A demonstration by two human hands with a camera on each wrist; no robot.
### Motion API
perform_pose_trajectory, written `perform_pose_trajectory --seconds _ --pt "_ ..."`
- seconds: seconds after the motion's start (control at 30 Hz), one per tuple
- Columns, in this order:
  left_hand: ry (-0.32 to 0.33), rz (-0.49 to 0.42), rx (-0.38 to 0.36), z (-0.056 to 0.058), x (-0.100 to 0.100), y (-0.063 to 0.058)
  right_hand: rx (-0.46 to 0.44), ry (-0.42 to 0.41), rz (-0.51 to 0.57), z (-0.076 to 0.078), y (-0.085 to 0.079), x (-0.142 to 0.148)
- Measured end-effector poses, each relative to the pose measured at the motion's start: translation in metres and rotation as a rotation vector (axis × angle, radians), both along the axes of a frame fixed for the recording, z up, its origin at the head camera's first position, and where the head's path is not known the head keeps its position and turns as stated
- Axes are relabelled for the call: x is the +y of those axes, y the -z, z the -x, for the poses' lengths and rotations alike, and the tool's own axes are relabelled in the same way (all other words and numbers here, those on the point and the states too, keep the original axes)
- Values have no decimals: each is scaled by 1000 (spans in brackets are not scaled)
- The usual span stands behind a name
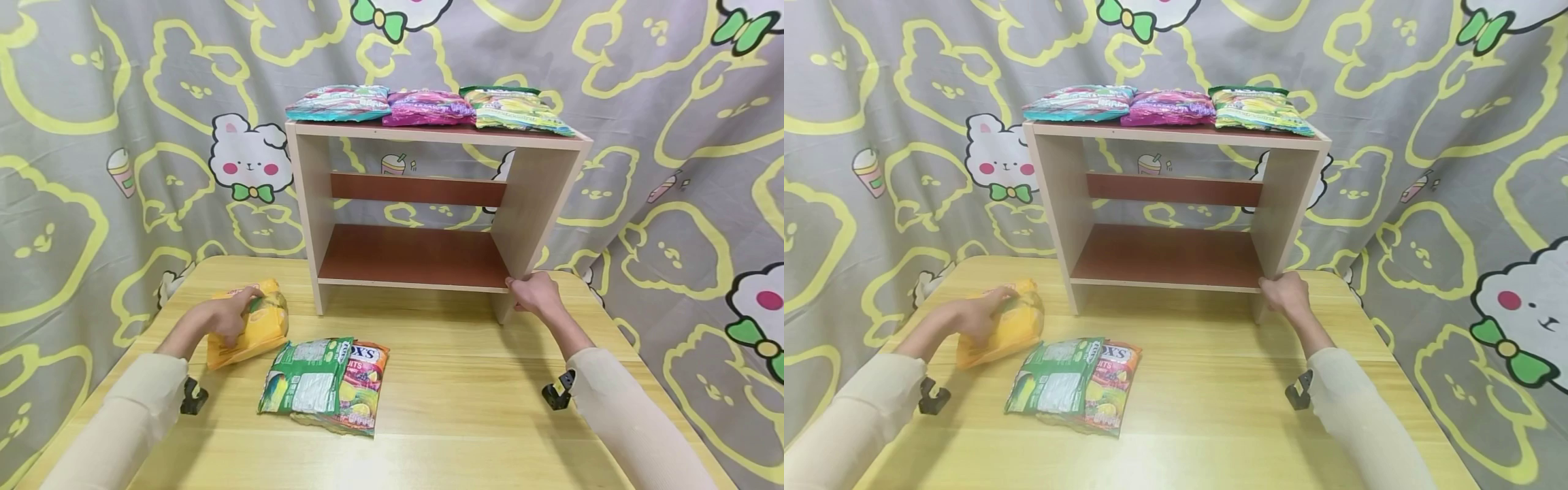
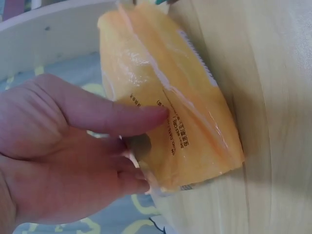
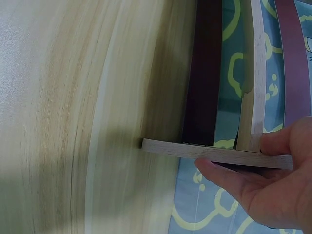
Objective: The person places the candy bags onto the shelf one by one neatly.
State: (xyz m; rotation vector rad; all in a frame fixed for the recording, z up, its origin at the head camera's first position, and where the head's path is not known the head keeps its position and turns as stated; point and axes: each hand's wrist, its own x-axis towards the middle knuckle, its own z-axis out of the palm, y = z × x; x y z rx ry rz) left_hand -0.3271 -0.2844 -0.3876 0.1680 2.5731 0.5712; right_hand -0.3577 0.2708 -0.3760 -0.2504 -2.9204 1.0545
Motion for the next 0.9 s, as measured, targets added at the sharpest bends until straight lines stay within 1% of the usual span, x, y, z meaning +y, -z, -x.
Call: perform_pose_trajectory --seconds 0.07,0.13,0.27,0.37,0.43,0.47,0.53,0.6,0.67,0.73,0.8,0.9 --pt "11 -22 -20 1 -3 1 -1 -1 2 0 0 0" --pt "7 -34 -37 1 -4 1 -2 -1 0 0 0 0" --pt "8 -39 -41 1 -4 0 1 -4 -13 0 0 -1" --pt "9 -61 -23 -1 -2 -2 5 -5 -27 0 0 0" --pt "-11 -96 -4 -2 -2 -3 7 -3 -31 0 1 0" --pt "-20 -96 34 -2 -3 -4 10 -3 -33 0 1 0" --pt "-56 -66 139 -1 -6 -3 13 -3 -36 0 1 0" --pt "-110 -24 267 0 -10 -3 15 -3 -37 1 1 -1" --pt "-166 41 410 1 -16 -1 14 -6 -40 1 1 -1" --pt "-213 67 512 0 -20 1 9 -1 -38 0 0 -1" --pt "-252 75 582 -1 -24 3 6 4 -42 0 0 -2" --pt "-294 91 618 -4 -29 5 4 8 -41 -1 0 -1"
